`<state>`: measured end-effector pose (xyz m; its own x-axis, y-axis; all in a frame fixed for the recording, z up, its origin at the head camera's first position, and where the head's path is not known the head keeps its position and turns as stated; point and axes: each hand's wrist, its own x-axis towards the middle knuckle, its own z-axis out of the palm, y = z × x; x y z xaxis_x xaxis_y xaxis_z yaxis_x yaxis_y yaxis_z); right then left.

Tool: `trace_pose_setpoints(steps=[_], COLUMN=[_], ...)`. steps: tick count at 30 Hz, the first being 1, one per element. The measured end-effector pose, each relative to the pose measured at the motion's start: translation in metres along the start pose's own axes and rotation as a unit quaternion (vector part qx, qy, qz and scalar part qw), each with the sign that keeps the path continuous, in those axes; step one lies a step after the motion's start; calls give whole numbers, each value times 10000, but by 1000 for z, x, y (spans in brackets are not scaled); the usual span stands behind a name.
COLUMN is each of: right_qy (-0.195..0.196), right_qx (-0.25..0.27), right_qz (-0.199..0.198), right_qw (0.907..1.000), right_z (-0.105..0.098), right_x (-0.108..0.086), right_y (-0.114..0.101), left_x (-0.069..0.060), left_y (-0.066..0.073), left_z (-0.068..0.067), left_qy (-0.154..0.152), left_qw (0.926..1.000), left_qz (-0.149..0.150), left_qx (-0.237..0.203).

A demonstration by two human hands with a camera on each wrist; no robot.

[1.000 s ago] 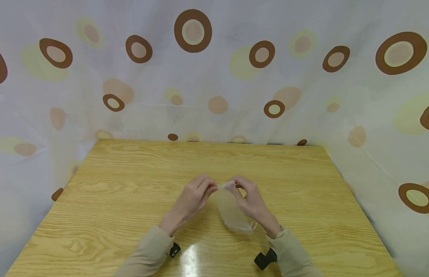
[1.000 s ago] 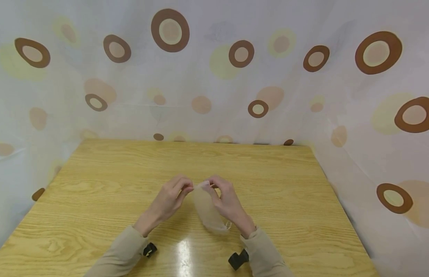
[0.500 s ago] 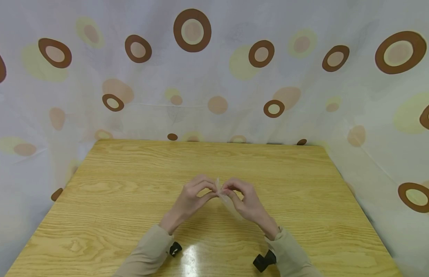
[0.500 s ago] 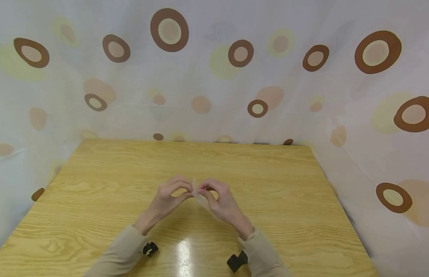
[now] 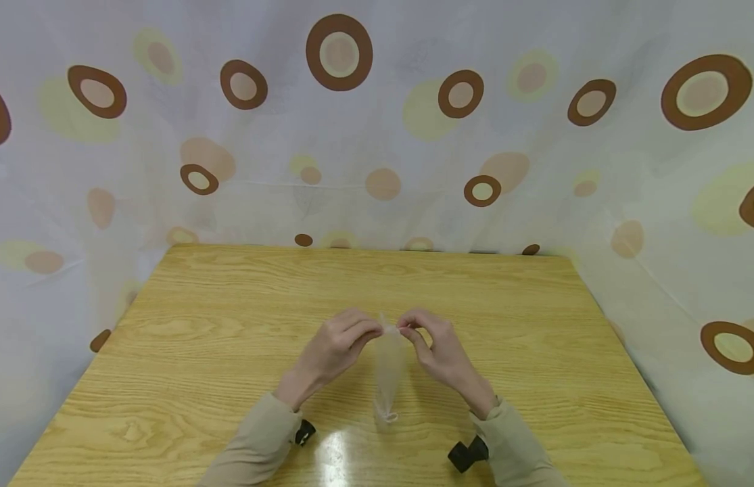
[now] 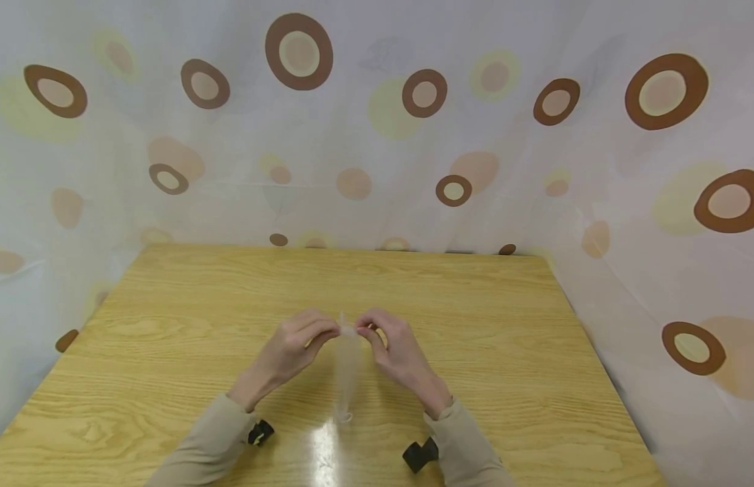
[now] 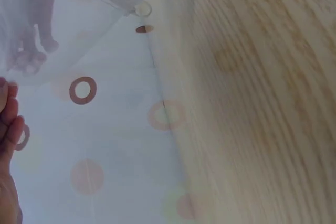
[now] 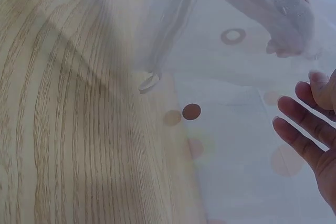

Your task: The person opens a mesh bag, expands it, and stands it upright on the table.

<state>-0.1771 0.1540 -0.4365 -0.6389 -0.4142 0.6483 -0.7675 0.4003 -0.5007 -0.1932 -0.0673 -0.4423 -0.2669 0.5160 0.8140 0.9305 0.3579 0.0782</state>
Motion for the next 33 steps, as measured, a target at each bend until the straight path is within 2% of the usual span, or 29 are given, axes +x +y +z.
trace_pose_setpoints(steps=[4, 7, 11, 17, 25, 30, 33], right_qy=[9, 46, 134, 243, 242, 197, 94], right_qx=[108, 252, 436, 665, 1027, 676, 311], right_qz=[-75, -60, -83, -224, -444, -331, -166], right_qw=[9999, 9997, 9989, 9972, 9934, 9970, 9993], right_z=[0, 1, 3, 6, 7, 4, 0], right_x=[0, 0, -2, -2, 1, -1, -2], right_y=[1, 2, 4, 4, 0, 2, 2], left_x=[0, -1, -4, -7, -2, 0, 0], left_y=[1, 1, 0, 0, -2, -3, -3], left_z=[-4, -4, -1, 4, 3, -3, -5], left_qy=[-339, -452, -395, -193, -40, -160, -356], left_qw=[9994, 9988, 9977, 9923, 9885, 9885, 9924], left_qz=[-65, -146, -342, -607, -607, -649, -574], left_qx=[-1, -96, -426, -1063, -1384, -1357, -1025])
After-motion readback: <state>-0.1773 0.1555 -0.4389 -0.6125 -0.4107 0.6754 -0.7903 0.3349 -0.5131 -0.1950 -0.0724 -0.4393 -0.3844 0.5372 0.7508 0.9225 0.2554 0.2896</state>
